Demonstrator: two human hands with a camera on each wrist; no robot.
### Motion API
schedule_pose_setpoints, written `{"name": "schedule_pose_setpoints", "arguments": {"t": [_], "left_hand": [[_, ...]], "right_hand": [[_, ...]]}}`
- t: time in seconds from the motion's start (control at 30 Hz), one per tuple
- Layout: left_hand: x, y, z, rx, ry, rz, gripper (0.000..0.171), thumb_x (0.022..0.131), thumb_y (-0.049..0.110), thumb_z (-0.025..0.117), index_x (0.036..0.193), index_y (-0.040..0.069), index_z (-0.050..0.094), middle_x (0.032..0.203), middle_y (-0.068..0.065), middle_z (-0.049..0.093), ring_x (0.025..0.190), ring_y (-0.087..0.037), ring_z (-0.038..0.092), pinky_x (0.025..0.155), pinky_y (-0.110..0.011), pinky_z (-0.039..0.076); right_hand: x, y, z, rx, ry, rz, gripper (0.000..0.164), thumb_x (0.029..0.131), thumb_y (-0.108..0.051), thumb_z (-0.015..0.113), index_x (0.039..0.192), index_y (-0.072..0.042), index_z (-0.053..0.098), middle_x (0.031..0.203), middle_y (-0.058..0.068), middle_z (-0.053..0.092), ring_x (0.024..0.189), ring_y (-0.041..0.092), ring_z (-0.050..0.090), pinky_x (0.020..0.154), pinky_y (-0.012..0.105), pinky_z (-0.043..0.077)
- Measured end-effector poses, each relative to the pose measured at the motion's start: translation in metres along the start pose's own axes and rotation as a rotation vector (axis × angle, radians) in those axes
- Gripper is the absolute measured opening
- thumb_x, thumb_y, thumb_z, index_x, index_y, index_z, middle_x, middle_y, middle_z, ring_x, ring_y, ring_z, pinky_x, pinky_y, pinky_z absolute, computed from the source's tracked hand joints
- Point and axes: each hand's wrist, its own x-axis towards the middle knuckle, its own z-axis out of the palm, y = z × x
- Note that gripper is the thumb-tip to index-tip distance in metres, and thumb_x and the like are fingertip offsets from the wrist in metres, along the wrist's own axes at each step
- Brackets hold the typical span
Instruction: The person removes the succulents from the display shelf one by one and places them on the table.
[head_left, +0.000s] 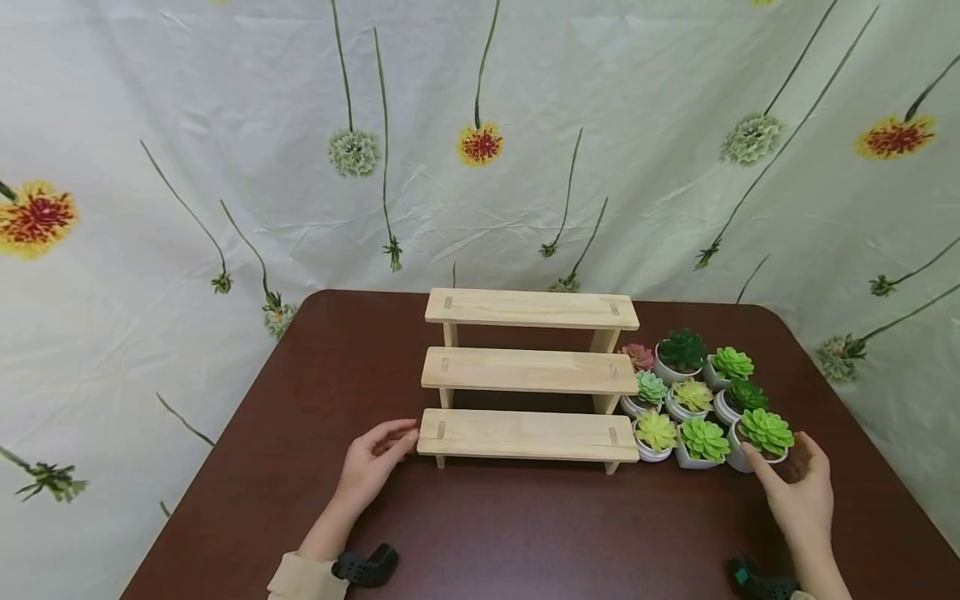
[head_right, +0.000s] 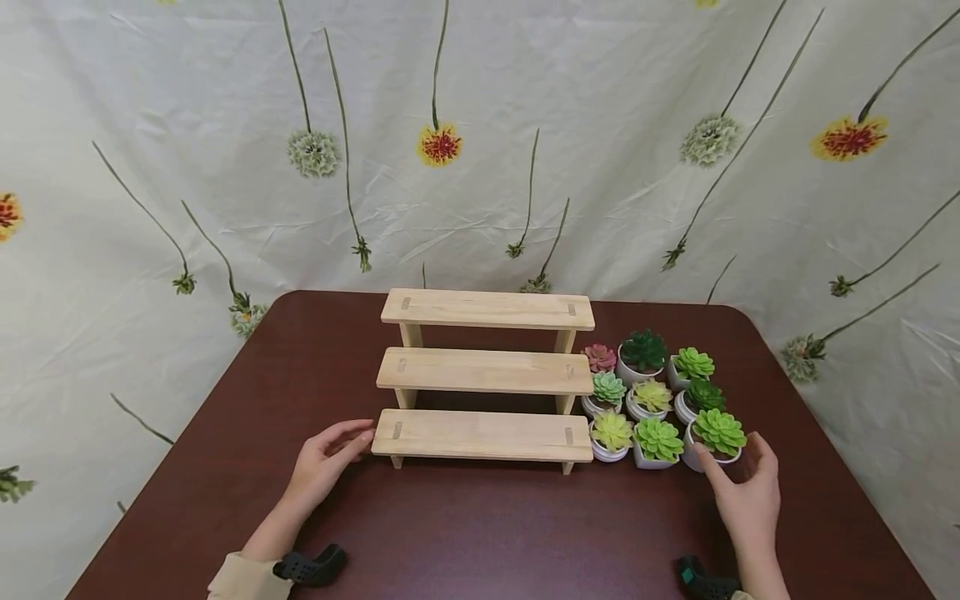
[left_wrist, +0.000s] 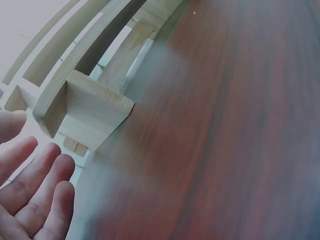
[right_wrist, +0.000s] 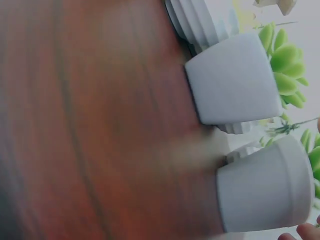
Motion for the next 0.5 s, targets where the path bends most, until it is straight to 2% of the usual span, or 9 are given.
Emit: {"name": "schedule_pose_setpoints", "arguments": {"t": [0.07,0.17,0.3,0.37,0.5], "left_hand": [[0.002,-0.009,-0.003,0.043,0.002,0.012,0.03,0.087,0.023,0.068,0.112,0.005,0.067,0.101,-0.008,0.067,0.083,-0.013,0.064,0.07,-0.023,0.051],[0.004,-0.006,-0.009,0.132,0.001,0.04,0.031,0.088,0.028,0.068,0.112,0.008,0.068,0.1,-0.003,0.068,0.084,-0.012,0.063,0.072,-0.024,0.05],[0.007,0.0,-0.017,0.22,-0.005,0.064,0.033,0.088,0.033,0.067,0.112,0.01,0.068,0.098,0.001,0.069,0.084,-0.011,0.063,0.071,-0.025,0.051],[0.009,0.003,-0.02,0.25,-0.008,0.073,0.034,0.088,0.035,0.066,0.112,0.01,0.068,0.098,0.002,0.069,0.085,-0.013,0.063,0.071,-0.025,0.051],[0.012,0.012,-0.026,0.308,-0.008,0.086,0.036,0.088,0.038,0.065,0.113,0.012,0.067,0.099,0.002,0.068,0.084,-0.015,0.063,0.07,-0.026,0.051]], "right_hand": [[0.002,-0.001,-0.004,-0.02,-0.008,-0.028,0.087,0.088,-0.035,0.064,0.149,-0.003,0.011,0.152,0.021,0.016,0.136,0.039,0.021,0.107,0.053,0.021],[0.014,0.007,-0.007,-0.059,-0.017,-0.089,0.085,0.089,-0.039,0.061,0.15,-0.004,0.012,0.152,0.02,0.017,0.137,0.037,0.02,0.108,0.052,0.02],[0.031,0.018,-0.008,-0.129,-0.029,-0.205,0.085,0.089,-0.045,0.059,0.149,-0.005,0.016,0.15,0.02,0.022,0.135,0.038,0.024,0.105,0.055,0.024],[0.03,0.01,-0.009,-0.163,-0.039,-0.248,0.083,0.089,-0.044,0.059,0.149,-0.003,0.017,0.149,0.022,0.023,0.133,0.041,0.026,0.101,0.058,0.027],[0.013,-0.024,-0.013,-0.232,-0.074,-0.341,0.077,0.092,-0.036,0.058,0.146,0.004,0.02,0.144,0.03,0.027,0.126,0.05,0.03,0.091,0.062,0.031]]}}
